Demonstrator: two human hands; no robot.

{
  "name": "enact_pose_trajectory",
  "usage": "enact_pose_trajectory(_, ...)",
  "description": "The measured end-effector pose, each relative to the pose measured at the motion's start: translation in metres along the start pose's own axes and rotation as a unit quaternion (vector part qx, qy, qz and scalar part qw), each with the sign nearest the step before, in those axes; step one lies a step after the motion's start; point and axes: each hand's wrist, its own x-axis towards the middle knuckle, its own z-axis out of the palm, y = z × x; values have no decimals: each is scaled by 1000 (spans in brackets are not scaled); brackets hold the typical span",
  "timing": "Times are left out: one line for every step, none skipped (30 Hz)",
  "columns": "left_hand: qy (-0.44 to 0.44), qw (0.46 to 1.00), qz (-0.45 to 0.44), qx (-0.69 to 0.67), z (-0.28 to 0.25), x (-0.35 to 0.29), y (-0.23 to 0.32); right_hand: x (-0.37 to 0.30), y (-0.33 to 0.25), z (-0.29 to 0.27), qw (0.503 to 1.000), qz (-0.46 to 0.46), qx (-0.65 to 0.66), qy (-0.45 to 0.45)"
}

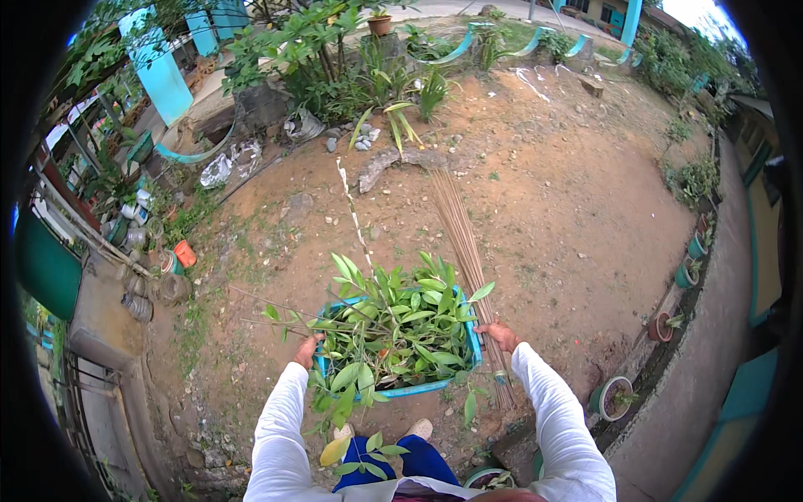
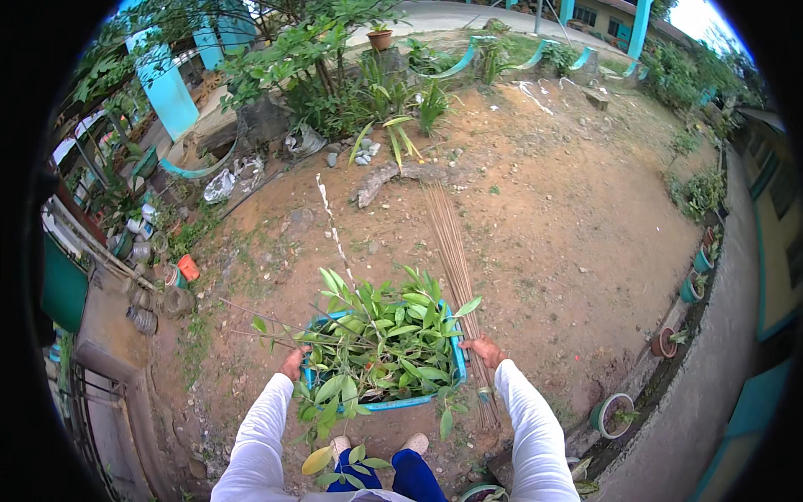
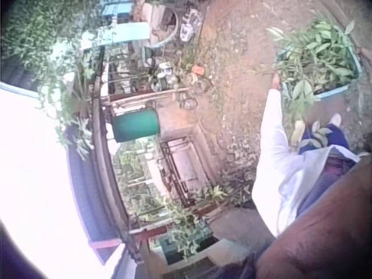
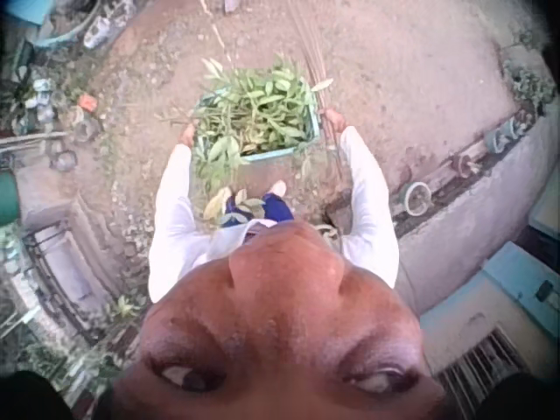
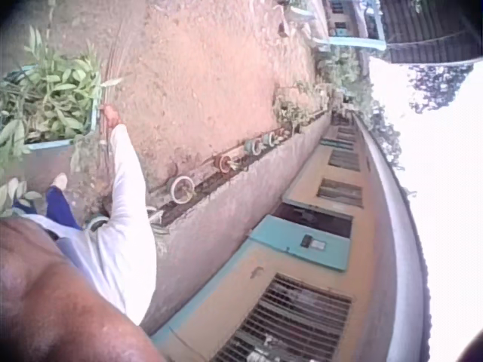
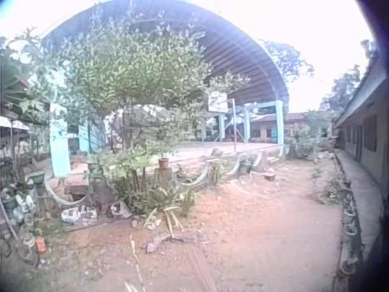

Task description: The person sweeps a dirt yard with a traditional broom, gathering leaves and debris into a pile. They then pick up the debris by hand and place it into a blue plastic bin, repeating the process across different areas of the yard.

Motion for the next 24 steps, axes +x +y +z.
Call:
enact_pose_trajectory(-2,1000,-8,-8,12,0,16,-31,-25,6,997,-2,-4,74)
enact_pose_trajectory(-15,1000,9,4,44,-1,36,-52,-38,-8,992,-22,4,124)
enact_pose_trajectory(-20,1000,18,16,57,-12,62,-79,-54,-6,991,-27,8,134)
enact_pose_trajectory(-24,999,30,23,85,-24,87,-103,-70,-20,989,-35,8,141)
enact_pose_trajectory(-63,998,22,17,116,-38,111,-117,-79,-41,990,-53,5,128)
enact_pose_trajectory(-101,994,43,11,131,-34,126,-130,-90,-54,992,-73,-3,104)
enact_pose_trajectory(-139,988,64,3,147,-30,141,-140,-102,-64,985,-96,7,145)
enact_pose_trajectory(-161,984,77,10,176,-33,156,-154,-114,-77,975,-112,16,192)
enact_pose_trajectory(-183,979,90,15,204,-39,173,-169,-127,-91,972,-122,23,201)
enact_pose_trajectory(-196,976,93,30,213,-39,196,-180,-144,-92,970,-130,32,204)
enact_pose_trajectory(-212,971,99,40,232,-37,209,-192,-156,-102,967,-142,35,209)
enact_pose_trajectory(-227,969,92,32,266,-43,224,-203,-167,-119,962,-144,34,230)
enact_pose_trajectory(-239,966,88,31,296,-46,232,-212,-177,-136,956,-145,32,252)
enact_pose_trajectory(-252,963,89,30,330,-49,245,-219,-189,-158,950,-151,30,272)
enact_pose_trajectory(-267,959,90,32,364,-48,259,-223,-198,-182,950,-155,36,268)
enact_pose_trajectory(-266,959,77,50,397,-46,270,-225,-206,-207,950,-159,41,265)
enact_pose_trajectory(-278,955,83,57,407,-24,287,-220,-222,-218,952,-164,53,254)
enact_pose_trajectory(-293,950,99,46,428,10,291,-214,-237,-241,945,-173,52,272)
enact_pose_trajectory(-310,944,109,39,460,34,298,-209,-247,-265,942,-177,58,279)
enact_pose_trajectory(-294,947,108,70,498,36,302,-214,-258,-289,939,-165,61,297)
enact_pose_trajectory(-292,947,100,84,533,42,302,-220,-270,-312,935,-154,62,314)
enact_pose_trajectory(-289,948,92,99,568,51,302,-225,-277,-338,930,-160,67,324)
enact_pose_trajectory(-282,949,86,114,599,57,303,-231,-282,-364,927,-167,73,329)
enact_pose_trajectory(-279,948,84,126,623,64,309,-231,-285,-380,925,-171,83,328)
